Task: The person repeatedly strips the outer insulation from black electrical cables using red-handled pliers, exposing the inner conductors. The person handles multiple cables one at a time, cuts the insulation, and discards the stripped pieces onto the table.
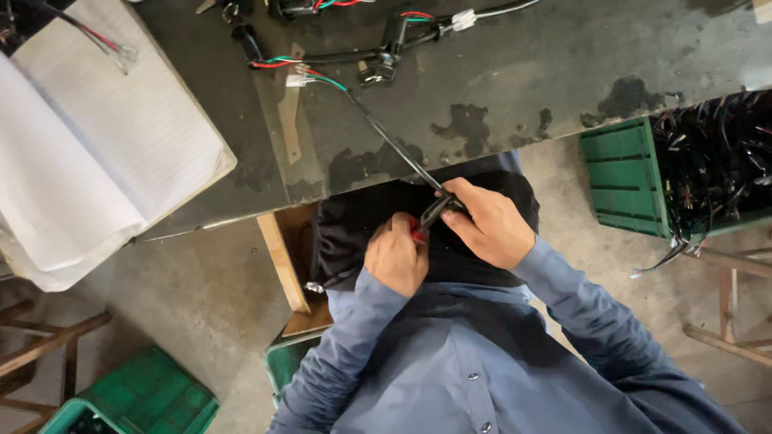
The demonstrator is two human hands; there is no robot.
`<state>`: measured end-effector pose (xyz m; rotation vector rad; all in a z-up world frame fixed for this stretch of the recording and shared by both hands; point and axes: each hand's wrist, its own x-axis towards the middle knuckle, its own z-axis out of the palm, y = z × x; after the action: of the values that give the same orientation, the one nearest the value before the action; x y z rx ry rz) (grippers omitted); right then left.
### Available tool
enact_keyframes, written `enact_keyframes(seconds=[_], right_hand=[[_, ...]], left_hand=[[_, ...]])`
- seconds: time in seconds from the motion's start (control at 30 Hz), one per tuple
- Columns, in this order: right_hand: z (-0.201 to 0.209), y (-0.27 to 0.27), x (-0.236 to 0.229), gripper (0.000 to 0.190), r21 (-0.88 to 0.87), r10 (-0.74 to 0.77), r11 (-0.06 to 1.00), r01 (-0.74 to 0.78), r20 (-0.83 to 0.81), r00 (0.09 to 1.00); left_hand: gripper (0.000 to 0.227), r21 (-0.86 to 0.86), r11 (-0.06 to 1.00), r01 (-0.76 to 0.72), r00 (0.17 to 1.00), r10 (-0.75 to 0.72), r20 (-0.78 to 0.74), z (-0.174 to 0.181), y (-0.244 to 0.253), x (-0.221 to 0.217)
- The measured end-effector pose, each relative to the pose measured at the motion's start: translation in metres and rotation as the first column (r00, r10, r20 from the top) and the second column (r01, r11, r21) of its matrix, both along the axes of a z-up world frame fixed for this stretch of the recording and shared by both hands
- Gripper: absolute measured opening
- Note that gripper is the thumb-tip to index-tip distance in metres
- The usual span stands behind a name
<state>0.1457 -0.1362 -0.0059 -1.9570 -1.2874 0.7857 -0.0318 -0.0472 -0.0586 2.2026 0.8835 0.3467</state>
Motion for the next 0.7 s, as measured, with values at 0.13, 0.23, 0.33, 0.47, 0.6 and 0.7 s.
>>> enact_keyframes(seconds=[0.13,0.23,0.33,0.47,0.6,0.7], right_hand=[[0.018,0.004,0.001,0.031,0.046,0.037,0.999,-0.028,-0.205,0.978],[0.021,0.003,-0.019,0.034,-0.095,-0.103,0.983,0.157,0.425,0.899],[0.011,-0.004,-0.03,0.033,-0.081,-0.118,0.981,0.178,0.48,0.87],[0.001,-0.007,-0.024,0.045,0.152,-0.176,0.981,0.12,0.443,0.879],[0.019,0.003,-0.019,0.03,0.048,-0.112,0.994,0.102,0.361,0.926],[0.053,0.002,0.001,0.025,0.013,0.054,0.998,-0.056,0.114,0.992]], left_hand=[[0.031,-0.143,0.98,0.137,0.976,-0.109,0.189,0.002,0.003,0.004],[0.032,-0.31,0.951,0.009,0.966,-0.088,-0.242,0.006,0.001,0.002],[0.035,-0.33,0.944,-0.003,0.974,-0.073,-0.215,0.005,0.0,0.001],[0.037,-0.274,0.96,0.059,0.998,-0.047,0.047,0.003,-0.001,0.015],[0.033,-0.28,0.96,0.016,0.996,-0.039,-0.075,0.011,-0.002,0.018],[0.028,-0.353,0.922,0.162,0.982,-0.116,0.149,0.031,0.01,0.023]])
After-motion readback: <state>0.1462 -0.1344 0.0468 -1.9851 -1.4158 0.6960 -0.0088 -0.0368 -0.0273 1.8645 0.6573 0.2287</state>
